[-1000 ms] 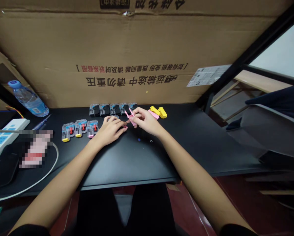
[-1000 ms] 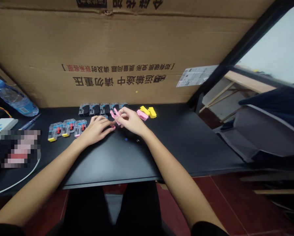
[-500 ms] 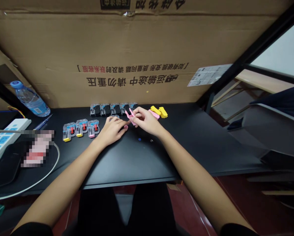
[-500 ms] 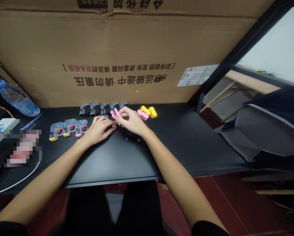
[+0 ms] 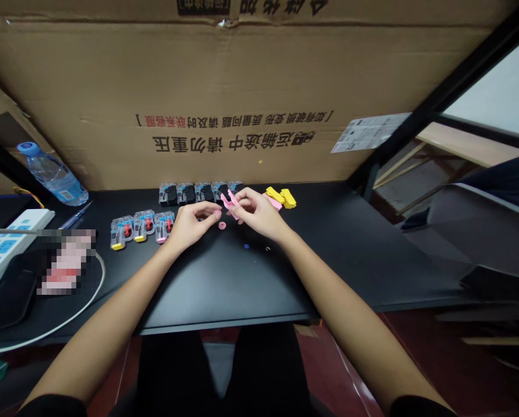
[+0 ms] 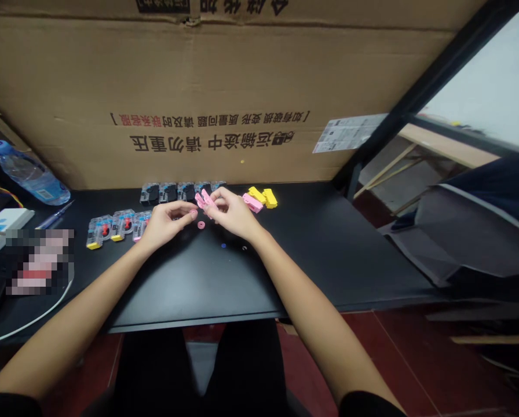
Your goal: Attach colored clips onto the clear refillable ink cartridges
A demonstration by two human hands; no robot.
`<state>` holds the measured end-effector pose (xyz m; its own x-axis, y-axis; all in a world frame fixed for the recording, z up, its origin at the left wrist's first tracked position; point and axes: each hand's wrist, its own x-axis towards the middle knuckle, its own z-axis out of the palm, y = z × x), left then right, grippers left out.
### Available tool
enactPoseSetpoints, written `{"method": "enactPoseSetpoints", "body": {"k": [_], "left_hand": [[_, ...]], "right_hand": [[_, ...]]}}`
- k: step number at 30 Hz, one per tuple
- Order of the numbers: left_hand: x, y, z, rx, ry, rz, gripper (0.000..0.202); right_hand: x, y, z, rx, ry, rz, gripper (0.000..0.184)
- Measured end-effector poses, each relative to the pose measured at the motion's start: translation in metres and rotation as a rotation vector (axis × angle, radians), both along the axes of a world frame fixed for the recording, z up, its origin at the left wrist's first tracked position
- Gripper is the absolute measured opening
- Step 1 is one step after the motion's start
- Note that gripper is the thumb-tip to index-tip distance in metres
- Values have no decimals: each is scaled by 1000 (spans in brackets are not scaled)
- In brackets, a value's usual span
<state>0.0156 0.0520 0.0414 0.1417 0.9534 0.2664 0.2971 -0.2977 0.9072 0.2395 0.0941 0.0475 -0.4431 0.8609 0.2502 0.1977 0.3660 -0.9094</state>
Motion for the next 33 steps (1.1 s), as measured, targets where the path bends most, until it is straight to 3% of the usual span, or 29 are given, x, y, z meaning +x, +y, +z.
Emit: {"method": "enactPoseSetpoints", "body": {"k": [4,8,14,20,25,33], "left_hand": [[0,1,3,-192,-218,66,54],[1,1,3,-221,-298,62,60],[6,-1,4,-230,-312,39,55],[4,-1,5,-237,-368,17,65],[3,-3,7,-264,-312,69,69],[5,-4,11,-263,-321,126,56]], "right_hand": [[-5,-2,-3,56,-3,-20,37],[-10,-5,-4,94,-13,-42,39],[-12,-6,-10,132,-49,-54,34],[-12,-6,-11,210,-162,-98,32],[-15,-11,-4,299,-347,-163,35],[-21,-18,0,460,-503,-250,35]]}}
